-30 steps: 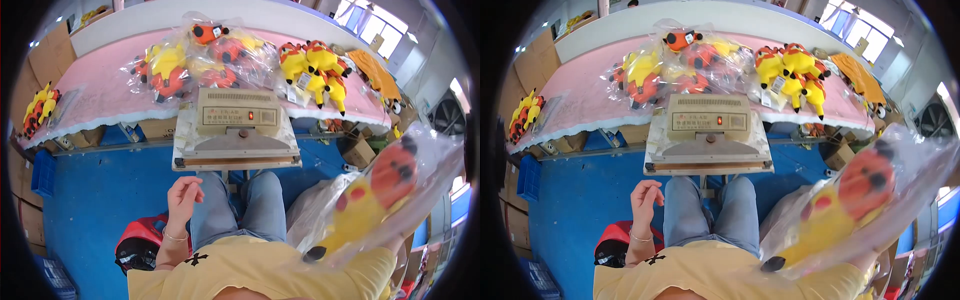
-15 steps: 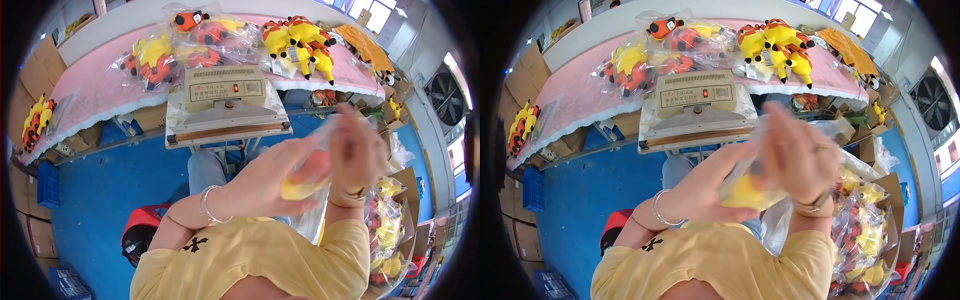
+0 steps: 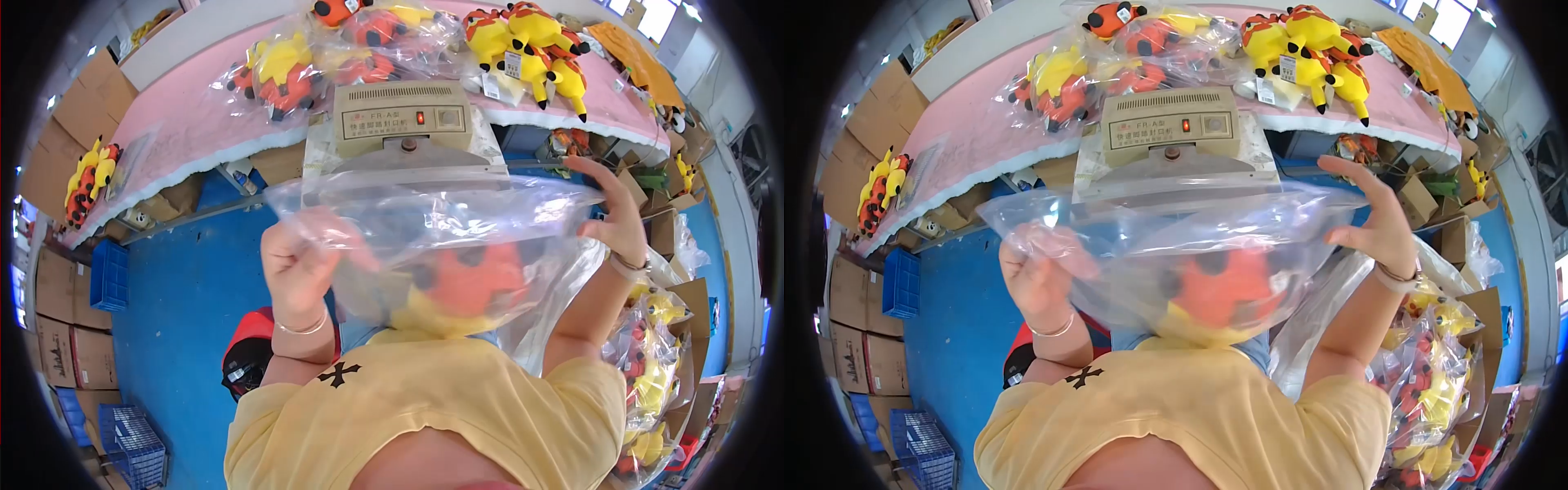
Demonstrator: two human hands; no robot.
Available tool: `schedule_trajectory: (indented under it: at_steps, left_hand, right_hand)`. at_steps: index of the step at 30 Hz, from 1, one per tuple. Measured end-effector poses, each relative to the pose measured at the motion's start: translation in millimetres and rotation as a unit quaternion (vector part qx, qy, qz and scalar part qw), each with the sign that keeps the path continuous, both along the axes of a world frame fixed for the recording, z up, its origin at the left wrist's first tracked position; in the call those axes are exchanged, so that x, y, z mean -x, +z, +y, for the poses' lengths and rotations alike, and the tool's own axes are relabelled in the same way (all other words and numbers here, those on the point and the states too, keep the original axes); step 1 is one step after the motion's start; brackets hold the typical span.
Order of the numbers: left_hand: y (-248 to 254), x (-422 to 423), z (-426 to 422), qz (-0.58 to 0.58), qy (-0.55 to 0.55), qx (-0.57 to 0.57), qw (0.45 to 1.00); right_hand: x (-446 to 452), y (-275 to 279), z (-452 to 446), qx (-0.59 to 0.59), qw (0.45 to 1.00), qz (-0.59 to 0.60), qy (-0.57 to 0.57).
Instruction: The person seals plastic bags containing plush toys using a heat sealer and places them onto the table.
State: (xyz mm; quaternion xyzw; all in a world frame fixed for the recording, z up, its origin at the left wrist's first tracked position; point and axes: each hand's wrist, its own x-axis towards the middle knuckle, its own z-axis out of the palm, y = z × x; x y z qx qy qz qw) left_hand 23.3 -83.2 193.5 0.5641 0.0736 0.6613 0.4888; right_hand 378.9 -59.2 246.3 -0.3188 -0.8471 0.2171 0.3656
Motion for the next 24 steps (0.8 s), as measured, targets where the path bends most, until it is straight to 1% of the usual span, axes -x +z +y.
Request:
schedule_trajectory:
  at_steps: [1,2,3,4,5,6,7,8,9,10,13,14,18,19,23,24]
  left_hand:
    - [-3,6,3,-0.001,0.003,-0.003,1.000]
    - [-7,11,6,-0.025,-0.001,-0.002,1.000]
    - [-9,17,6,-0.048,-0.005,0.001,0.999]
    - [-7,21,5,-0.073,-0.005,0.012,0.997]
    - [-5,25,4,-0.101,-0.004,0.020,0.995]
    - [-5,33,5,-0.103,-0.001,0.019,0.995]
    - [-5,43,6,-0.049,0.050,0.008,0.998]
    - [-4,50,5,0.005,0.102,-0.003,0.995]
    - [-2,50,4,0.005,0.110,-0.002,0.994]
    - [3,50,3,0.011,0.165,0.009,0.986]
    - [18,49,2,0.028,0.325,0.043,0.944]
    - [18,50,2,0.029,0.331,0.046,0.942]
    - [18,55,1,-0.085,0.282,0.097,0.951]
    - [18,56,0,-0.087,0.289,0.096,0.949]
    - [18,53,-1,-0.026,0.460,0.048,0.886]
    - [18,52,-1,-0.026,0.459,0.049,0.887]
  right_hand:
    - [-6,-18,9,0.064,0.994,0.088,0.011]
    - [-11,-37,16,0.131,0.975,0.177,0.022]
    - [-14,-55,20,0.198,0.943,0.264,0.030]
    - [-17,-71,23,0.198,0.943,0.265,0.031]
    - [-20,-86,28,0.186,0.941,0.283,0.000]
    - [-22,-99,32,0.174,0.937,0.300,-0.030]
    - [-21,-108,34,0.164,0.932,0.317,-0.059]
    - [-19,-109,36,0.143,0.920,0.359,-0.063]
    - [-16,-107,37,0.121,0.907,0.397,-0.068]
    - [-10,-93,35,0.088,0.883,0.458,-0.050]
    - [1,-58,27,0.071,0.873,0.481,-0.037]
    - [4,-49,24,0.066,0.869,0.489,-0.034]
    - [20,-27,14,0.023,0.910,0.414,0.030]
    - [21,-29,13,0.025,0.910,0.413,0.036]
    - [13,-35,2,0.078,0.886,0.457,-0.003]
    - [12,-37,2,0.078,0.886,0.456,-0.004]
